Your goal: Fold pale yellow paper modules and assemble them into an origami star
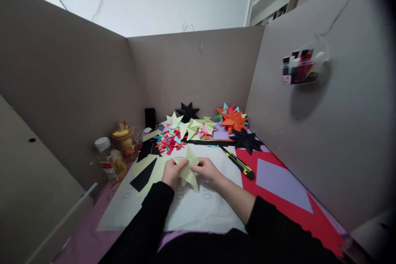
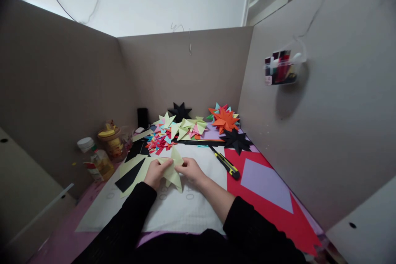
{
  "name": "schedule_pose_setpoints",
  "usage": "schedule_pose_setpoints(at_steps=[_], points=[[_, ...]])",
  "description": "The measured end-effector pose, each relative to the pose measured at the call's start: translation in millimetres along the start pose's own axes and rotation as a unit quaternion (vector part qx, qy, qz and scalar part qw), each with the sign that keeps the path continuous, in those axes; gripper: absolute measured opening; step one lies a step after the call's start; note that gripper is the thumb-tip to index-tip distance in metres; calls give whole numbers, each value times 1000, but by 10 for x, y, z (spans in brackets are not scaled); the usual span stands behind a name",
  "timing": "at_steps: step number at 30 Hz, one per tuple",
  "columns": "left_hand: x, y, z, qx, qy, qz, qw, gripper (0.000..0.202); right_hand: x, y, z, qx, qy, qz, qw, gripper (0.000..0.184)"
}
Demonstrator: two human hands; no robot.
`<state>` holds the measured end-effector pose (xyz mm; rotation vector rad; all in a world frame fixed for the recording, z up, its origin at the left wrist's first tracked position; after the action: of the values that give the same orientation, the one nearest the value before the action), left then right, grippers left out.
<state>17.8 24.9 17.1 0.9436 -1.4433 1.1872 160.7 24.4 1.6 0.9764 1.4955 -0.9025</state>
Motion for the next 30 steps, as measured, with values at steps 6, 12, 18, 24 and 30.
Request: schedule_pose_setpoints(at_steps=[6, 12, 18, 24, 30], points=[[-49, -24, -8, -16, 6, -29, 999, 32, -67, 21, 21, 37, 23, 2, 999, 29], [-42, -22, -14, 0, 13, -17, 1000, 38, -51, 36, 7, 37, 22, -20, 999, 27], [-9, 95, -36, 20, -8, -43, 999, 50, -43, 68, 18, 21, -31, 2, 999, 21], [-38, 127, -67, -11, -15, -41, 999, 64, -70, 83, 33, 47, -32, 16, 998, 16], [-20, -9, -28, -73, -34, -41, 996, 45, -80, 145, 10, 100, -2, 15, 995, 22]])
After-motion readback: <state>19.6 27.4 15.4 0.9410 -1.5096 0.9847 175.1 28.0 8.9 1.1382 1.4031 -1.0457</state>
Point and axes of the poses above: each hand's wrist, its own z-axis away from the middle knuckle, its own y-axis out of the back of the hand, x = y × z, the point moved 3 cm from there along -z, towards the middle knuckle, and after that the axes turned 9 degrees about -x, right-handed, at the moved point
